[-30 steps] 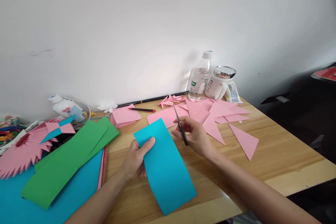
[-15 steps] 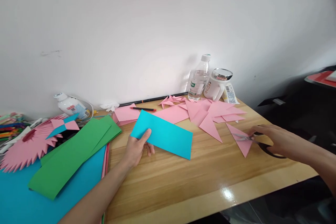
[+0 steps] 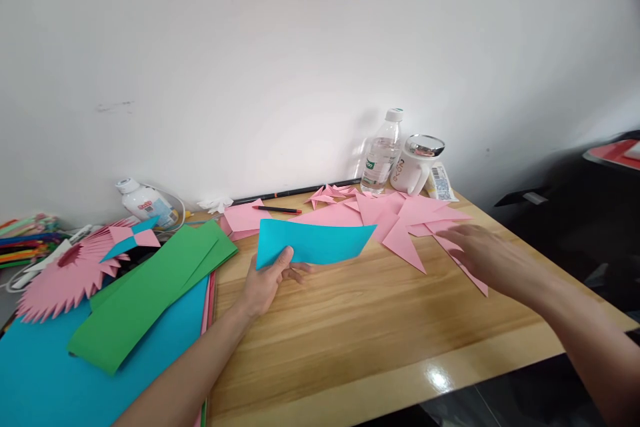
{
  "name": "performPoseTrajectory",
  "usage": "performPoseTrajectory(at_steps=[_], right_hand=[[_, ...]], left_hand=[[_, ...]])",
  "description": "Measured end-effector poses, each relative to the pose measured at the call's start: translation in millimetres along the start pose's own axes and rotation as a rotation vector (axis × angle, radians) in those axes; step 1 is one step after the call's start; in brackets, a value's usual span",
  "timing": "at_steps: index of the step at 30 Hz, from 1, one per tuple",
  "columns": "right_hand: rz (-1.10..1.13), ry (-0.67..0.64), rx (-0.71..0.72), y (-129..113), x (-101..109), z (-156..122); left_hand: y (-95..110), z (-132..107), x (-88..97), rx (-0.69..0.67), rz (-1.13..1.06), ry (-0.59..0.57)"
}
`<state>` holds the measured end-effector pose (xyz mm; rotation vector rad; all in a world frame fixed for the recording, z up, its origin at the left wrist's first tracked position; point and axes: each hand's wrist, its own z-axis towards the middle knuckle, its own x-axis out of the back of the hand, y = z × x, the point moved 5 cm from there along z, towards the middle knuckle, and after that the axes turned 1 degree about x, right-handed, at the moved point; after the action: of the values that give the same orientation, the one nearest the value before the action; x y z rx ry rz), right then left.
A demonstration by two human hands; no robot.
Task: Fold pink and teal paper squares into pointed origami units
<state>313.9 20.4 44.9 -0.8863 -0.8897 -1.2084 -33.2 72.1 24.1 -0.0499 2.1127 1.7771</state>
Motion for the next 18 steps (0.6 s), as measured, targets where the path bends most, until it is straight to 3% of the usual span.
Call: performPoseTrajectory(at_steps=[4, 6, 8, 11, 18], right_hand=[[0.346, 0.143, 0.287, -92, 27, 21], [0.443, 0.087, 0.422, -136, 29, 25], [0.498, 0.127, 0.546, -167, 27, 22], [0.566, 0.105, 0.680, -190, 11, 8], [0.577, -0.192, 0.742, -205, -24, -22]], left_hand=[[2, -2, -3.7, -0.067, 0.124, -0.143], [4, -4, -6.2, -0.145, 0.307, -0.254], [4, -7, -9.0, -0.233, 0.484, -0.378], [-4, -7, -8.8, -0.322, 0.655, -0.470], [-11, -4, -4.4, -0.455, 0.820, -0.381]])
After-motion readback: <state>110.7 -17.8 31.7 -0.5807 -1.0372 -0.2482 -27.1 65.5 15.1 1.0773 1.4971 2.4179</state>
